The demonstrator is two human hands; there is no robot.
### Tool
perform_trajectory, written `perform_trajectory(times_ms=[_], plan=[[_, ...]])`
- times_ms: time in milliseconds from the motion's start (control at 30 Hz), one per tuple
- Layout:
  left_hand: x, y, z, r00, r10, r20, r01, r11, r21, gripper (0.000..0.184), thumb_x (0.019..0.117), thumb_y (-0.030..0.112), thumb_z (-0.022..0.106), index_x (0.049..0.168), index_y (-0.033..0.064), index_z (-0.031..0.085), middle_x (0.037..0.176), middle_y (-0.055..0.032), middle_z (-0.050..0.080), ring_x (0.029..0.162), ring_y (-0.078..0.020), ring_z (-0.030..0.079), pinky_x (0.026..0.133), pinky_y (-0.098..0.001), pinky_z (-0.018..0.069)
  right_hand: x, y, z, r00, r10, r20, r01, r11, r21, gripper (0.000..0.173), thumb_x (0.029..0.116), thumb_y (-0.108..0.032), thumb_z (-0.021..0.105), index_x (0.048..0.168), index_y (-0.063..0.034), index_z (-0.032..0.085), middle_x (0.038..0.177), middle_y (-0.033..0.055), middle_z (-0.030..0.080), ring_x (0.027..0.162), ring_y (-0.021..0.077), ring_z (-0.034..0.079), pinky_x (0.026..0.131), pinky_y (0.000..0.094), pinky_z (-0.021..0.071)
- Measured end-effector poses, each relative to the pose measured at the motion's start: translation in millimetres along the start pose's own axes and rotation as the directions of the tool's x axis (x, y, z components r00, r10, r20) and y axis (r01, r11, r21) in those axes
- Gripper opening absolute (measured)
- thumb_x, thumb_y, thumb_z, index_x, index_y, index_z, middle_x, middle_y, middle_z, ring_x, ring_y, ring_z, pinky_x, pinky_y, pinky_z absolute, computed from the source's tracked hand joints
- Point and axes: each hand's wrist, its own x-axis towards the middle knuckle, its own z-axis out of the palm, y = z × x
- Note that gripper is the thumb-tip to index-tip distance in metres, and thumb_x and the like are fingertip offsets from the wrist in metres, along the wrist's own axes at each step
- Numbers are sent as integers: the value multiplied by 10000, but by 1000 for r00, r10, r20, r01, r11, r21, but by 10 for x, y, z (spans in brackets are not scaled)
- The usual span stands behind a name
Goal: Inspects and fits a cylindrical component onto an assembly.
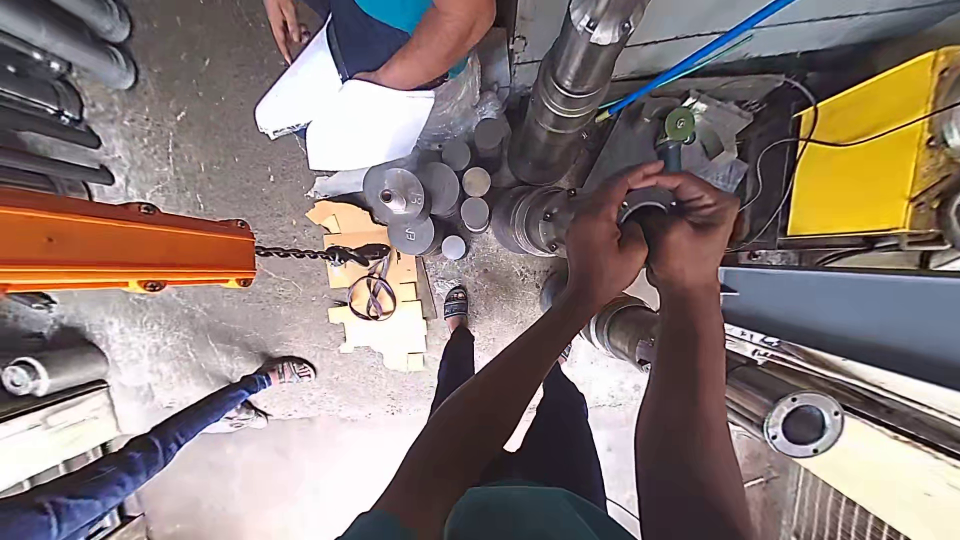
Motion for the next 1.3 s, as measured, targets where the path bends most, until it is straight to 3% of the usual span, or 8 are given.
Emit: perform_trajectory(times_ms=[333, 567, 833, 900, 1000, 1167, 1233, 1300], plan=[[253, -10, 590, 956, -2, -293, 16, 999, 48, 532, 810, -87, 526, 1316, 22, 652, 1263, -90, 701, 1180, -174, 653, 981, -392, 557, 650, 169, -409, 973, -12, 229, 13, 1000, -4, 327, 784, 112, 568, 1004, -38, 759, 982, 20, 759, 908, 59, 699, 829, 278, 583], [514, -8, 658, 946, -29, -323, 71, 990, 120, 527, 840, -71, 531, 1341, 50, 640, 1256, -88, 698, 1157, -180, 662, 958, -397, 564, 970, 184, -405, 960, 25, 278, -34, 999, 26, 327, 775, 132, 576, 996, -30, 755, 950, 24, 757, 874, 63, 700, 806, 277, 589], [790, -63, 88, 952, -20, -304, 69, 986, 152, 442, 927, -32, 517, 1363, -16, 588, 1307, -123, 668, 1212, -144, 631, 1049, -337, 512, 1216, 201, 259, 969, -8, 248, 17, 999, -34, 242, 850, 51, 637, 1011, -62, 779, 987, 48, 767, 939, 114, 712, 873, 382, 589], [812, -95, -151, 940, -123, -317, 196, 958, 210, 369, 962, 76, 603, 1287, -100, 598, 1245, -204, 667, 1197, -186, 619, 1067, -346, 472, 1359, 188, 519, 969, 54, 243, -35, 996, -83, 250, 857, 26, 638, 1014, -98, 789, 1027, 37, 770, 989, 125, 711, 899, 423, 582], [956, -175, -303, 955, -117, -272, 190, 947, 260, 442, 886, 97, 673, 1230, -166, 586, 1158, -273, 662, 1127, -237, 636, 1018, -354, 497, 1538, 136, 612, 964, 121, 238, -104, 991, -82, 288, 859, 59, 587, 991, -92, 794, 1090, 33, 767, 1049, 118, 697, 930, 416, 561], [989, -175, -154, 985, -8, -174, 47, 974, 222, 484, 847, 13, 590, 1329, 37, 622, 1258, -86, 701, 1183, -176, 656, 998, -419, 540, 1281, 92, 305, 958, 172, 231, -182, 983, 21, 420, 700, 116, 534, 1015, -30, 771, 1098, 61, 756, 971, 100, 690, 796, 313, 572], [1026, -191, -276, 990, -1, -141, 31, 978, 207, 500, 857, -8, 558, 1347, 57, 635, 1288, -60, 705, 1196, -168, 659, 991, -435, 548, 1247, 59, 406, 960, 185, 212, -187, 982, -11, 433, 721, 130, 508, 1031, -30, 765, 1193, 80, 732, 1093, 133, 672, 867, 344, 569], [1103, -244, -418, 991, 10, -130, 12, 987, 163, 488, 854, -16, 536, 1318, 67, 663, 1260, -41, 718, 1187, -142, 660, 992, -411, 545, 1269, 54, 577, 976, 151, 159, -149, 988, -24, 371, 784, 118, 506, 984, -48, 771, 1103, 51, 751, 938, 90, 683, 743, 297, 560]])
